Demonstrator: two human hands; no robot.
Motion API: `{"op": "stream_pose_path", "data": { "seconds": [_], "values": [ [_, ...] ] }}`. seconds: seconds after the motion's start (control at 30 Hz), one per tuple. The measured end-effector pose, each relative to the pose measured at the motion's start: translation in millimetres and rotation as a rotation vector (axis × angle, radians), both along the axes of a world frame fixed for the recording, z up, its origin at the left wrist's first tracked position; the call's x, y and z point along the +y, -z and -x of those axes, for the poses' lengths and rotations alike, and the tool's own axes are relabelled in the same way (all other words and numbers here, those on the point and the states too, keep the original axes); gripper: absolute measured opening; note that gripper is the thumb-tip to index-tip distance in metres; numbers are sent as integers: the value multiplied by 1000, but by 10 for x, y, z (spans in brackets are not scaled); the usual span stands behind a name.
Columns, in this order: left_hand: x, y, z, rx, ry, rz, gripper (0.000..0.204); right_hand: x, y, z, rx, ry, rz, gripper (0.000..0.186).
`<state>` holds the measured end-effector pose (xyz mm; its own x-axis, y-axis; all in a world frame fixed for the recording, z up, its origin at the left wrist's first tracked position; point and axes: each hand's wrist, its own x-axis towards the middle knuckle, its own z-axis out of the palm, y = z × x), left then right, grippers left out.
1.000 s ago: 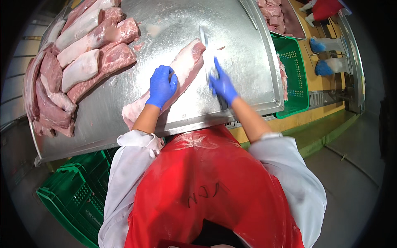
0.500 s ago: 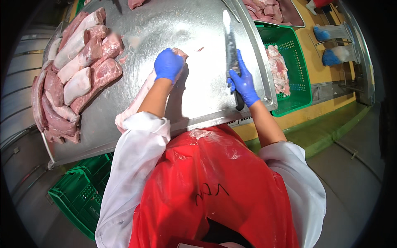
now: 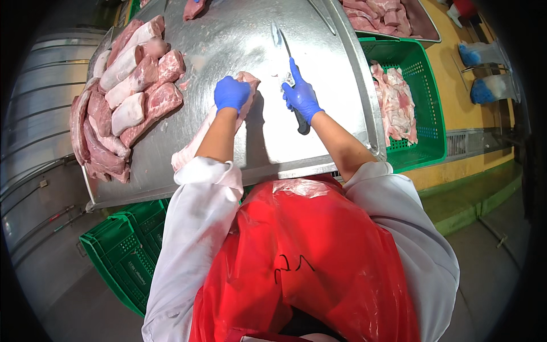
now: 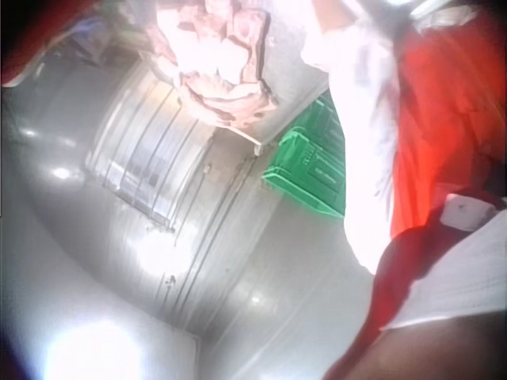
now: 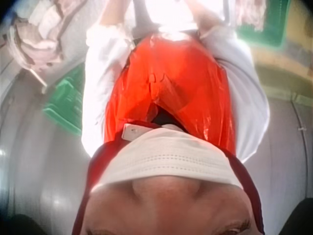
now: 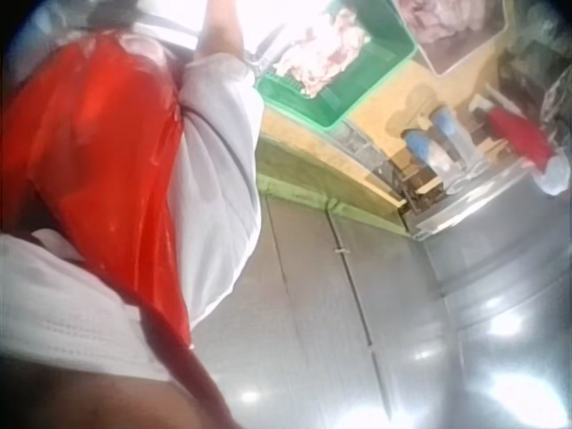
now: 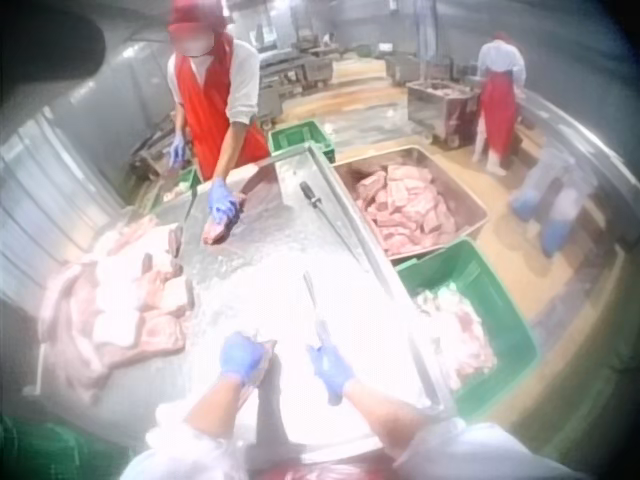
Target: The person uses a knife to trim fat and cut large pieces of raw meat on a stainless steel table. The person places trimmed pieces into a green basket and continues processing additional cuts.
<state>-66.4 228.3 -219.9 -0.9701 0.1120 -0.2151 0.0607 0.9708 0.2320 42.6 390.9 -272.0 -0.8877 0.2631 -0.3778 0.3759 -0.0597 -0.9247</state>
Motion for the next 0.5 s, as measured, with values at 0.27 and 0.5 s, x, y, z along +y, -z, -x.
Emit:
{"op": "stream_pose_path", "data": {
  "seconds": [0.27,0.5],
  "values": [
    [-644,610,372,-145,-42,-355,30,-402,-97,289,167,-211,-8,78],
    [-678,730,328,-76,-127,-383,39,-362,-411,35,-52,-576,-153,73]
  ]
}}
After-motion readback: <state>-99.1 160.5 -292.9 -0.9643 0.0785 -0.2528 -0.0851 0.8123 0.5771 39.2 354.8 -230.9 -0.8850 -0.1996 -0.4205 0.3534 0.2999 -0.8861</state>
